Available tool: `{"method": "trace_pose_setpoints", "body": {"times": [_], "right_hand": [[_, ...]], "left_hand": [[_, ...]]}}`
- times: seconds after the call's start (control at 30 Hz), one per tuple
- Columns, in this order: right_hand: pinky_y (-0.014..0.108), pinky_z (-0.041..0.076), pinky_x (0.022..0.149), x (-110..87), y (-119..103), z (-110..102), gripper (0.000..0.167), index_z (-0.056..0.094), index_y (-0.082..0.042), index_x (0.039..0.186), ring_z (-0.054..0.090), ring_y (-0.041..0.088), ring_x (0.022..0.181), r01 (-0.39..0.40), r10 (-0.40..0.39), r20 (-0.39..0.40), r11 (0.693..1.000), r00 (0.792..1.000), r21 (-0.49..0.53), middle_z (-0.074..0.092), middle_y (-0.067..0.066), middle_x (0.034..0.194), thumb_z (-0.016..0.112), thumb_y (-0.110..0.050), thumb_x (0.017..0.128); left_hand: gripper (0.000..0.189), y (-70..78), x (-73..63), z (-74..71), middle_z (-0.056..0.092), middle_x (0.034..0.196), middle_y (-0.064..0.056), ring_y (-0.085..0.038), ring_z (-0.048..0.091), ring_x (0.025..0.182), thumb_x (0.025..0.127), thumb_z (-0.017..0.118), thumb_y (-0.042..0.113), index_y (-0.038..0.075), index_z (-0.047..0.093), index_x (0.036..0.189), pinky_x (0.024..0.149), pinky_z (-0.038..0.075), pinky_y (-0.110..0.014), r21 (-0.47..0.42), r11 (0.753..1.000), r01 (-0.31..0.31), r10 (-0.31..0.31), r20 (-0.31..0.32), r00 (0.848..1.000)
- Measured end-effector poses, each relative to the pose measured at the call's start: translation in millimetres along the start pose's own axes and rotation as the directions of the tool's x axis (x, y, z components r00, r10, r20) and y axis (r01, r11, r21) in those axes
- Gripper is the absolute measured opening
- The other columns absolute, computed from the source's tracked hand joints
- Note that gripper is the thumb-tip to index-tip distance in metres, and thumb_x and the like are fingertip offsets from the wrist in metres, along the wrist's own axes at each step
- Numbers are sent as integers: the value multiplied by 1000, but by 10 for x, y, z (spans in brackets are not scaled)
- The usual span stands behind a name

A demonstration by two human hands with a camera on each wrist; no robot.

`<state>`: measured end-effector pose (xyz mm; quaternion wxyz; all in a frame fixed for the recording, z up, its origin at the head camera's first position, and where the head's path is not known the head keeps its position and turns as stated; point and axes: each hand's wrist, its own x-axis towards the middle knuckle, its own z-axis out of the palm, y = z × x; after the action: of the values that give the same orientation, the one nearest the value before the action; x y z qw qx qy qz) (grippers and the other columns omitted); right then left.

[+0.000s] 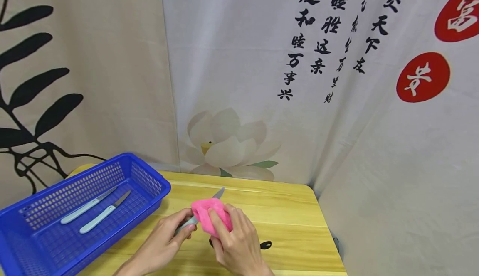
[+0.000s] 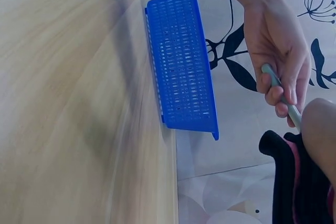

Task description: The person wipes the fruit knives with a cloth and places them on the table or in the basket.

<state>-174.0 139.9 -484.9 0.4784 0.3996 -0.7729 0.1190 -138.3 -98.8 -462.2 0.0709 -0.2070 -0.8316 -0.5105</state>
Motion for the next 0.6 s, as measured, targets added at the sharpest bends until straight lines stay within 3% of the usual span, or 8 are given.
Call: {"method": "trace_pose_setpoints", "body": {"times": [0.07, 0.2, 0.3, 0.4, 0.53, 0.6], "right_hand": [[32, 64, 71, -1, 23, -14, 54, 76, -12, 142, 67, 24, 94, -11, 11, 1, 1000, 1000, -13, 70, 19, 123, 74, -26, 90], [34, 64, 70, 8, 69, -48, 41, 76, -14, 142, 67, 24, 95, -46, 47, 19, 998, 999, -33, 70, 18, 123, 59, -29, 108], [35, 64, 70, 15, 108, -66, 41, 76, -14, 141, 67, 25, 94, -65, 66, 24, 997, 998, -45, 69, 19, 122, 52, -35, 114], [37, 63, 69, 22, 151, -74, 40, 76, -15, 140, 67, 26, 91, -77, 78, 22, 996, 997, -51, 69, 19, 121, 62, -30, 106], [38, 63, 69, 33, 211, -83, 52, 76, -15, 139, 66, 27, 91, -88, 89, 19, 995, 996, -49, 69, 20, 121, 74, -25, 88], [39, 62, 68, 35, 246, -84, 56, 76, -14, 140, 67, 27, 91, -97, 97, 17, 994, 995, -44, 69, 20, 122, 78, -24, 85]], "left_hand": [[14, 5, 0, -10, 64, 92, 7, 1, 58, 80, 114, 63, 8, 13, 70, 125, 68, 54, -23, -9, 1000, 13, -13, 21, 1000], [18, 2, 1, -39, 63, 93, 5, 0, 56, 79, 116, 61, 13, 10, 69, 132, 67, 51, -23, -41, 998, 39, -36, 66, 997], [19, 2, 3, -49, 62, 93, 4, 0, 54, 77, 117, 60, 17, 12, 69, 133, 66, 50, -23, -54, 997, 53, -48, 92, 995], [17, 3, -3, -53, 61, 92, 5, 0, 54, 77, 117, 61, 18, 15, 70, 131, 66, 50, -23, -52, 997, 50, -45, 98, 994], [14, -4, -27, -60, 61, 91, 6, 1, 54, 77, 117, 61, 18, 16, 70, 128, 65, 50, -23, -56, 998, 33, -28, 95, 995], [13, -8, -36, -64, 60, 91, 7, 1, 54, 77, 117, 61, 18, 17, 70, 127, 65, 50, -23, -61, 998, 30, -24, 96, 995]]}}
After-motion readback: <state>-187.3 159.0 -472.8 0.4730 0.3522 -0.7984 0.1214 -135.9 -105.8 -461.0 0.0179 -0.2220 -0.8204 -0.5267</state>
